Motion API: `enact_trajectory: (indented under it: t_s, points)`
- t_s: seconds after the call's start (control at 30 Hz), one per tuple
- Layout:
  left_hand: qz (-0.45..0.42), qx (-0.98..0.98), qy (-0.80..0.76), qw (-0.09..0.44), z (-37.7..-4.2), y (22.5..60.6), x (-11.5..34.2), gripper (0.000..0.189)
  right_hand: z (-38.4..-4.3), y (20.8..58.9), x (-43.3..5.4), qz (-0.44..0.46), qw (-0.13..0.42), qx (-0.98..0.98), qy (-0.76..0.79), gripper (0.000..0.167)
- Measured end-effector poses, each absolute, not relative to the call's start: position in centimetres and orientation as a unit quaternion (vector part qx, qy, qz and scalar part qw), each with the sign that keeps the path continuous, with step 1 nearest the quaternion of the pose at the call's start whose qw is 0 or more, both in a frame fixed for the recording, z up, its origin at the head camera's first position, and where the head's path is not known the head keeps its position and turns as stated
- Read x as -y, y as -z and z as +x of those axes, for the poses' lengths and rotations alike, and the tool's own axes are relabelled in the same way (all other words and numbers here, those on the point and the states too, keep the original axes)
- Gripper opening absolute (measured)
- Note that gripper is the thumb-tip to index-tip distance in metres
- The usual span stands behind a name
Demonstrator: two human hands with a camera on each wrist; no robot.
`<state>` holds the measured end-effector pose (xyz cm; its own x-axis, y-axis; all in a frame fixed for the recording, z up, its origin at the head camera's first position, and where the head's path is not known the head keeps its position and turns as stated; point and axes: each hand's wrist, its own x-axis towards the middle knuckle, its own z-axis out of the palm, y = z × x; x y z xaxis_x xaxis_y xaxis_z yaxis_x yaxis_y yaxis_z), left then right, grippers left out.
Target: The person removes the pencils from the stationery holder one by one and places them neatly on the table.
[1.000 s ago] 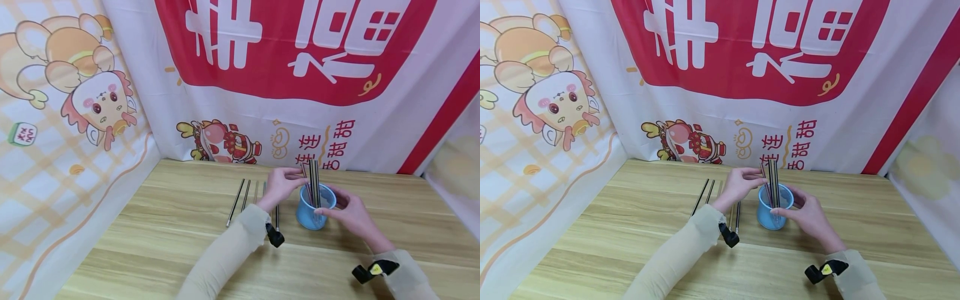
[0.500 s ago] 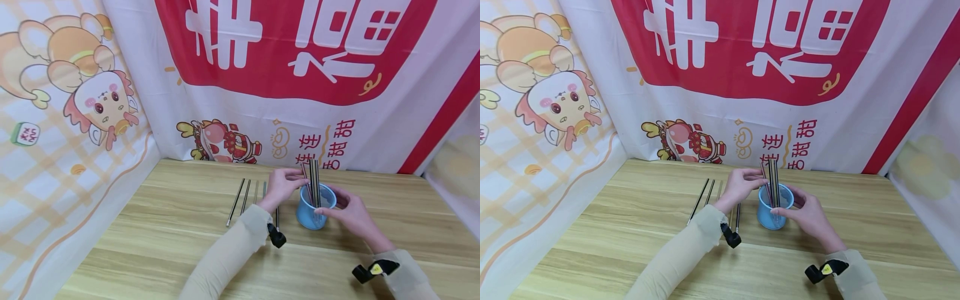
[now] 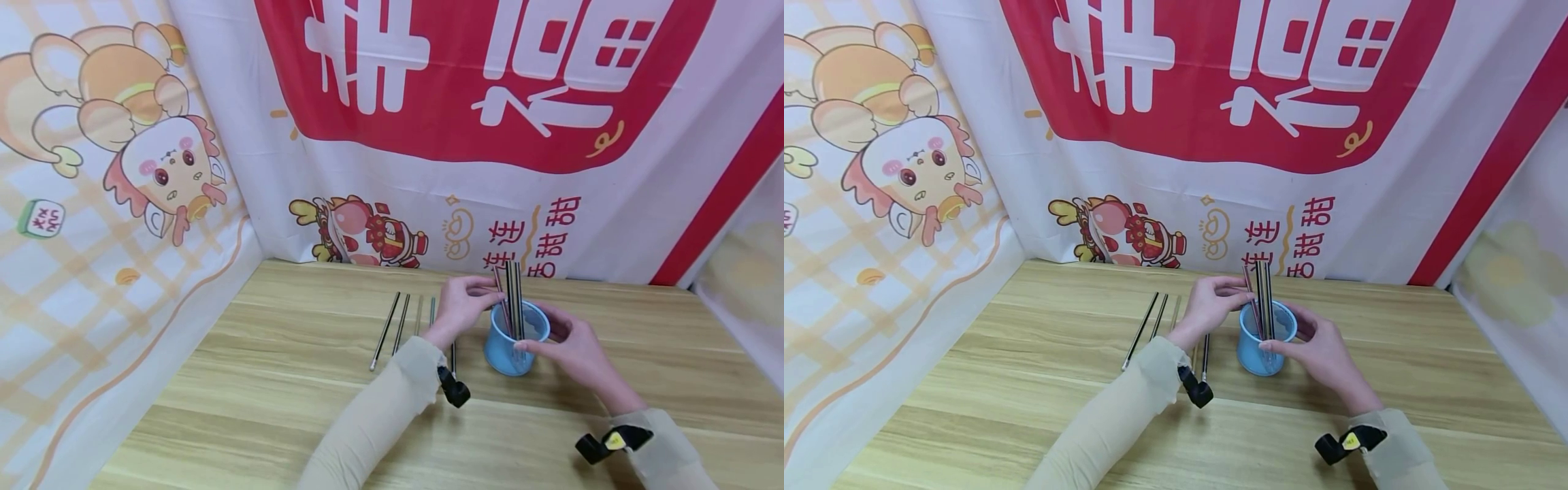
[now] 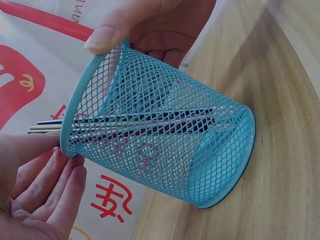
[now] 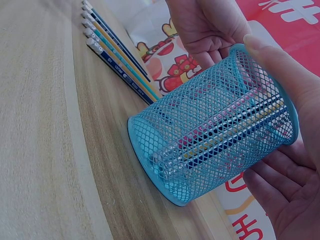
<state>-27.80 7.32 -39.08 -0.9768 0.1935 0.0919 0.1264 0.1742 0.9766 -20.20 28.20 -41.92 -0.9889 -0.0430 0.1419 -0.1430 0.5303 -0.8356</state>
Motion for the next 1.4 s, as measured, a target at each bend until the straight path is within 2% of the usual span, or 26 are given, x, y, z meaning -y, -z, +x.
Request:
enact_trajectory:
  t_s: [0.97,1.4]
  points:
    - [0.133,-0.709,-0.692,-0.01,-28.2,37.0,-5.7,0.028,-20.2,41.9,-28.2,0.046,0.049,0.875,-0.48,0.085]
    - [0.156,-0.672,-0.721,-0.065,-28.7,34.9,-3.7,0.028,-20.2,41.9,-28.2,0.043,0.047,0.876,-0.478,0.087]
